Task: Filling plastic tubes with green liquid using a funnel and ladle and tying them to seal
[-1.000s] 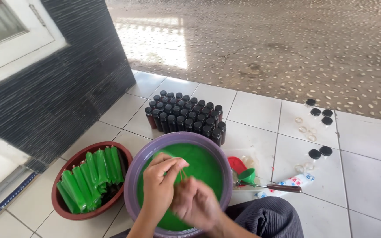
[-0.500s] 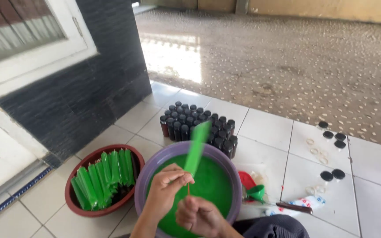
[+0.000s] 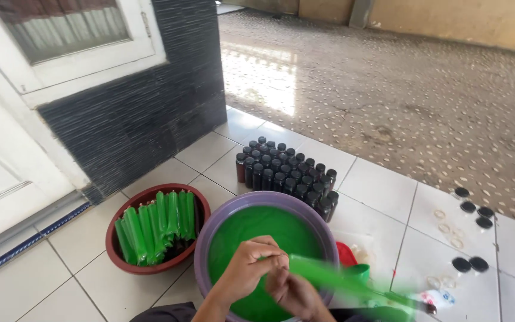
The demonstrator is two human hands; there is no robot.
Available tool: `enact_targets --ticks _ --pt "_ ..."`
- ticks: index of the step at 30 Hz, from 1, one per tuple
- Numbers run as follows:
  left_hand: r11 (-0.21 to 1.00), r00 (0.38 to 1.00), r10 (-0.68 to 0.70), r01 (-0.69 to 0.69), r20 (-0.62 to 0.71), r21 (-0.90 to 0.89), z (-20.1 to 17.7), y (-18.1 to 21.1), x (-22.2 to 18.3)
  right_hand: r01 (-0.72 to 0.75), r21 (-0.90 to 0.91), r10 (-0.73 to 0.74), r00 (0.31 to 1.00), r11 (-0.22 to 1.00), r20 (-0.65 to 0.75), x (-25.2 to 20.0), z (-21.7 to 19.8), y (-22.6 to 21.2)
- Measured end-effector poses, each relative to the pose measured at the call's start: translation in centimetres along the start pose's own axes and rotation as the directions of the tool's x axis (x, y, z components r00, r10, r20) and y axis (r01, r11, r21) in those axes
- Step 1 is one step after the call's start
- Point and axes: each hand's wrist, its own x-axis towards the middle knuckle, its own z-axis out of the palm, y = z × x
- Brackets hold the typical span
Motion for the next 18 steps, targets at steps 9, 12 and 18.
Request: enact_targets --ticks 9,12,18 --pt "1.0 0.999 0.028 -0.027 -0.046 0.012 -0.3 -0.2 0.4 0.086 -0.23 -0.044 0.982 0.969 0.182 -1.6 5.4 0.9" --pt "0.998 0.999 -0.052 0.052 0.006 0.041 0.0 -0.9 0.3 0.063 -0.233 -0.064 0.998 0.97 0.001 -1.0 2.2 -0.7" --pt "0.982 0.99 -0.103 0.117 -0.099 0.15 0.7 -2.2 0.7 0.126 -0.092 -0.123 0.992 0.988 0.039 -1.9 3.5 -0.9"
